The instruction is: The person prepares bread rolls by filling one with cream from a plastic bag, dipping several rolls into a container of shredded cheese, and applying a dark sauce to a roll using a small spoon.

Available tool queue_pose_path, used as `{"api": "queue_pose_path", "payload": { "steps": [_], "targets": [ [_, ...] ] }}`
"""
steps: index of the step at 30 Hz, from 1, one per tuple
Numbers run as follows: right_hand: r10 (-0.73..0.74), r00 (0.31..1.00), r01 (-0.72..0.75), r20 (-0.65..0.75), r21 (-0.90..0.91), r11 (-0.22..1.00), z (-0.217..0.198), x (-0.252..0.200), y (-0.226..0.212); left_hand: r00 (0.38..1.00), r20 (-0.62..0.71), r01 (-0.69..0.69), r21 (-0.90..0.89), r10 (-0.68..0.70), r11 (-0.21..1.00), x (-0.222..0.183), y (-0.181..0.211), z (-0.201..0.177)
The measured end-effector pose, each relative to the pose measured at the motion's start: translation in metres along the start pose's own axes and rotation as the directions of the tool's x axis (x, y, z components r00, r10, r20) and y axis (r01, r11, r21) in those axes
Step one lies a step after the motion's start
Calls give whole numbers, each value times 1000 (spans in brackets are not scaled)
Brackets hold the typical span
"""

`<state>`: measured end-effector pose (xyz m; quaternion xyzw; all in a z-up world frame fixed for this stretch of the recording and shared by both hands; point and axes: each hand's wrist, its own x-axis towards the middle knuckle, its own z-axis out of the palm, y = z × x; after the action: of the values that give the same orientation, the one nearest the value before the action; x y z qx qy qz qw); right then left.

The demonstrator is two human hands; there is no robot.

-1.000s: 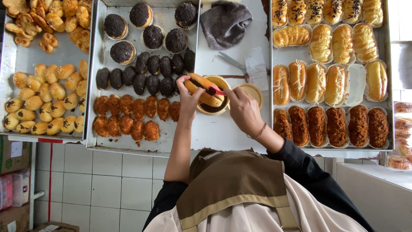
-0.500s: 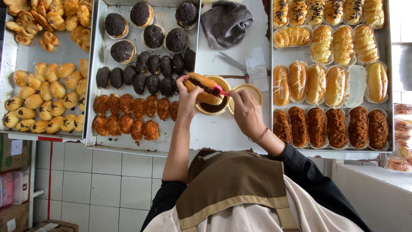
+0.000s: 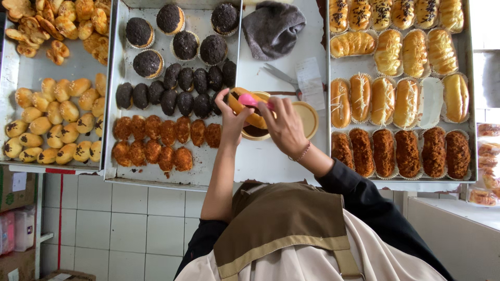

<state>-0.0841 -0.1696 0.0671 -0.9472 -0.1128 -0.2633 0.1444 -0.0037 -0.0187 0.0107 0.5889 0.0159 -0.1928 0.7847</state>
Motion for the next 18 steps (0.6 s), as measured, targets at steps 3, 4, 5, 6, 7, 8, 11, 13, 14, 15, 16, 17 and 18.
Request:
{"api": "queue_pose_path", "payload": {
  "steps": [3,4,5,6,7,8,11,13,14,15,16,17,18],
  "targets": [
    [89,984,-82,-153,51,995,6,-9,12,1000,-1,21,9,-21,1000,1,2,-3],
    [198,955,-157,-221,191,969,10,-16,18,998,-8,56,29,-56,998,2,2,-3],
    [202,953,-162,-226,186,969,15,-22,27,998,0,56,32,-56,998,0,1,-2],
    [386,914,-278,-122,504,817,21,-28,37,998,-8,61,65,-61,996,-3,-1,0],
    [515,856,-364,36,750,552,25,-34,45,998,-17,66,98,-64,993,-6,-3,1],
    [528,849,-368,25,745,557,26,-42,49,998,2,68,102,-68,992,-7,-3,1],
    [644,750,-561,153,663,496,15,-65,52,1000,15,23,-28,-23,999,-14,-6,6],
    [650,681,-698,337,568,436,0,-66,50,1000,-27,2,34,-2,999,-20,-8,13],
    [666,672,-701,323,568,432,-7,-65,45,1000,-6,5,40,-5,999,-22,-13,21],
    [579,799,-568,164,523,636,-15,-64,37,1000,21,-12,42,12,999,-24,-22,31],
    [449,893,-413,19,432,802,-24,-63,34,998,50,-29,46,26,999,-24,-30,41],
    [467,884,-425,6,425,799,-34,-62,36,997,74,-25,54,21,998,-24,-37,50],
    [446,895,-426,7,313,849,-43,-62,41,990,133,-57,7,56,998,-23,-45,60]
  ]
}}
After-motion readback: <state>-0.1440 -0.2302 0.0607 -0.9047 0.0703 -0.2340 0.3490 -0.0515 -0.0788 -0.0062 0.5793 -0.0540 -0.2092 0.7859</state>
